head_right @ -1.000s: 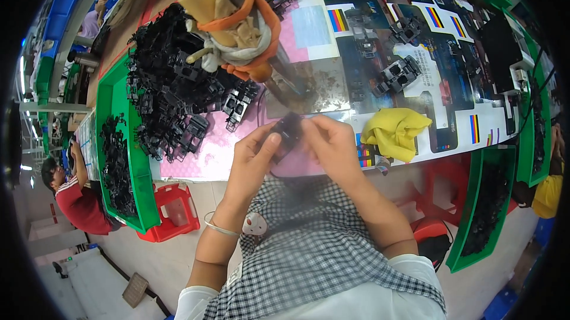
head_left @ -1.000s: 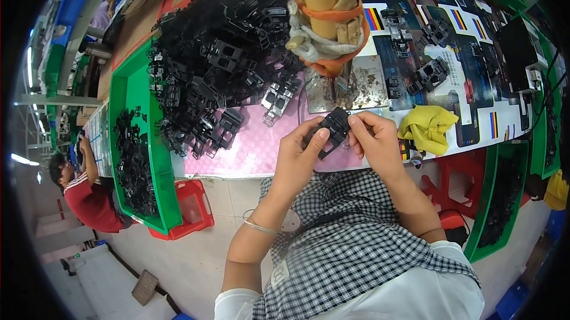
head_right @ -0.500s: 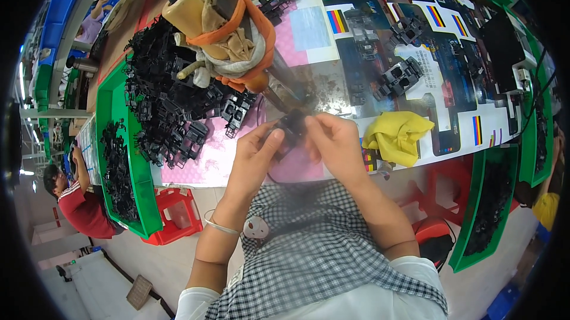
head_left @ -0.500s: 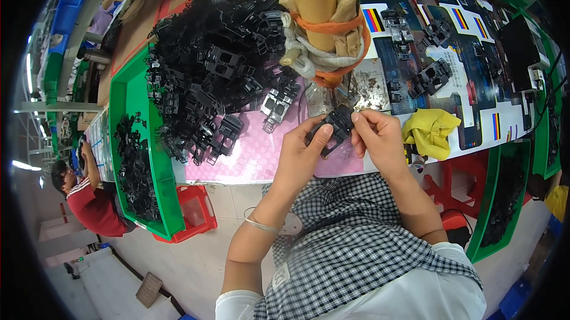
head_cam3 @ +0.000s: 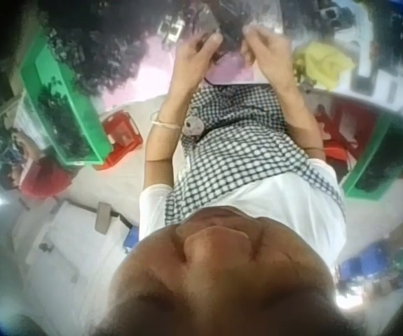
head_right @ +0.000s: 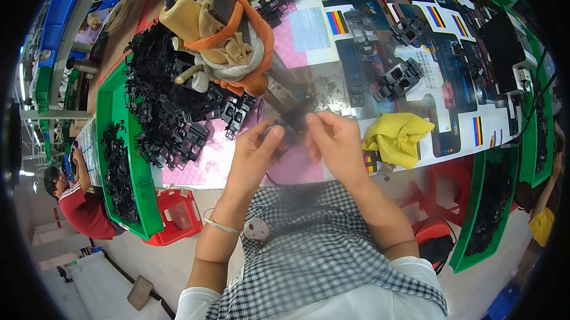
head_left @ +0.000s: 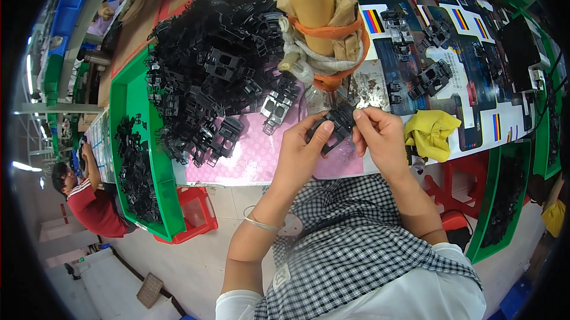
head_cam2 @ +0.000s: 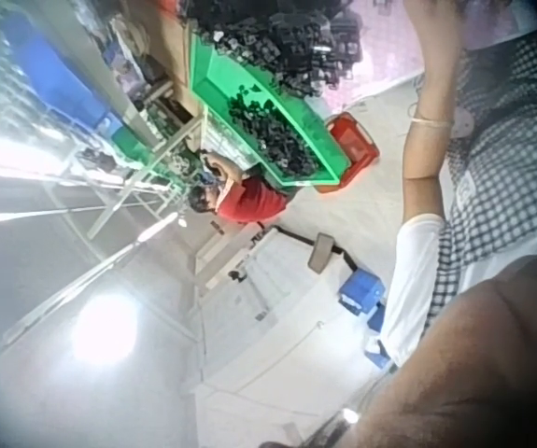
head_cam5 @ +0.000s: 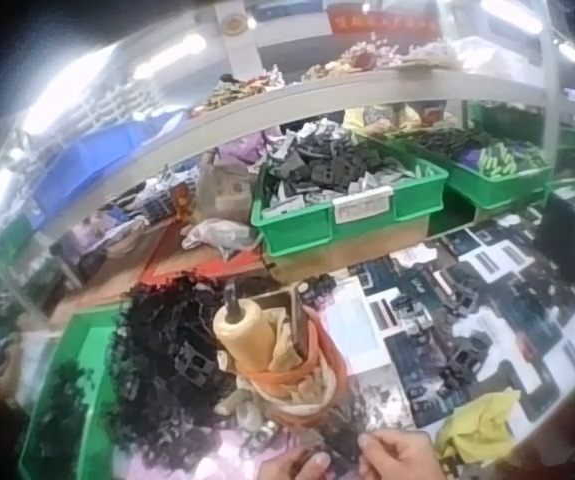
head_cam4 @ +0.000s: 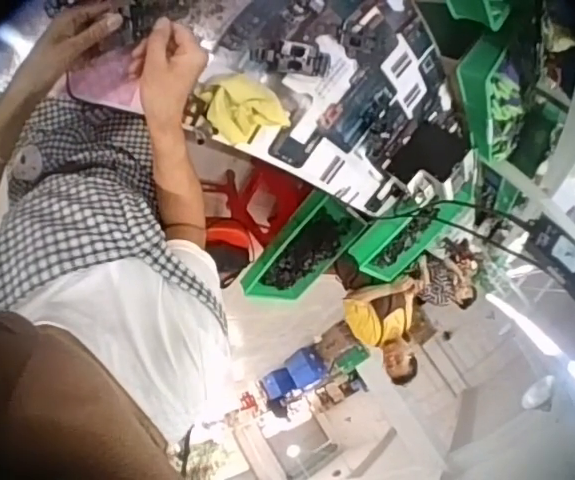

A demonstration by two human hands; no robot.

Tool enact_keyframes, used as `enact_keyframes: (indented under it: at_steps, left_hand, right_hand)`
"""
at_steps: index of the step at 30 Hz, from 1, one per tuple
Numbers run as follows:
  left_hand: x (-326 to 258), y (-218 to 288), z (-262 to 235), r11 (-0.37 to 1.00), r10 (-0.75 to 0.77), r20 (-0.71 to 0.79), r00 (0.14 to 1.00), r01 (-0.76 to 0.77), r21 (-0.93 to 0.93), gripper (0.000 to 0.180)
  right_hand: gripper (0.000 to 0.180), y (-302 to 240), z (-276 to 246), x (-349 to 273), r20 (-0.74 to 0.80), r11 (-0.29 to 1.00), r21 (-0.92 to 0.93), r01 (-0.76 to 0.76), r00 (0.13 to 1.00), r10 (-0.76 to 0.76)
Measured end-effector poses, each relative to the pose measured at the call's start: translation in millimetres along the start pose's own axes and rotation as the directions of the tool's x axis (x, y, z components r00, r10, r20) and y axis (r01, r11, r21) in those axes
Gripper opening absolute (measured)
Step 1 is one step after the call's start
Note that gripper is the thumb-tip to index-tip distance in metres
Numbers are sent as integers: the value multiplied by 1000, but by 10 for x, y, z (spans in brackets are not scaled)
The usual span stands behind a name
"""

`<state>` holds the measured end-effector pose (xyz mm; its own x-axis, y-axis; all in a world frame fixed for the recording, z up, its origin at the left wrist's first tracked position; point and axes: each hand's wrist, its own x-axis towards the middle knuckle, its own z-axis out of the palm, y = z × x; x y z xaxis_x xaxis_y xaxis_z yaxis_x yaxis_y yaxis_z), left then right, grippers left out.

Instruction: The person assembles small black plastic components by hand at a factory workbench.

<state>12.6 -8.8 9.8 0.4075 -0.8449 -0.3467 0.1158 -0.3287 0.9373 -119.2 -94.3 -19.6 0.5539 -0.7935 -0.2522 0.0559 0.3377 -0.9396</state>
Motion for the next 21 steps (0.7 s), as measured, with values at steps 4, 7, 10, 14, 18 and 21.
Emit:
enact_keyframes:
  at_steps: [4, 7, 10, 14, 18, 21]
  left_hand:
    - [17, 4, 0, 1000, 3, -10, 1000, -3, 8, 35]
    - [34, -13, 0, 1000, 15, -10, 1000, -16, -18, 35]
    - [24, 0, -1, 999, 25, -3, 1000, -25, -22, 35]
    - [0, -36, -2, 999, 38, -6, 999, -38, -24, 36]
    - [9, -92, 2, 999, 43, 0, 999, -43, -14, 37]
    - [14, -108, 1, 999, 35, 4, 999, -35, -21, 38]
  right_hand:
    - [25, -9, 12, 19, -2, 1000, -7, 10, 1000, -10]
    - [25, -18, 12, 28, -8, 1000, -22, 21, 1000, -21]
    - [25, -45, 26, 11, -12, 999, -22, 28, 1000, -29]
    - [25, -58, 38, -8, -6, 999, -18, 33, 999, -34]
    - [22, -40, -9, -36, 2, 999, -33, 8, 1000, -8]
    - [19, -52, -2, -30, 5, 1000, -26, -5, 1000, 5]
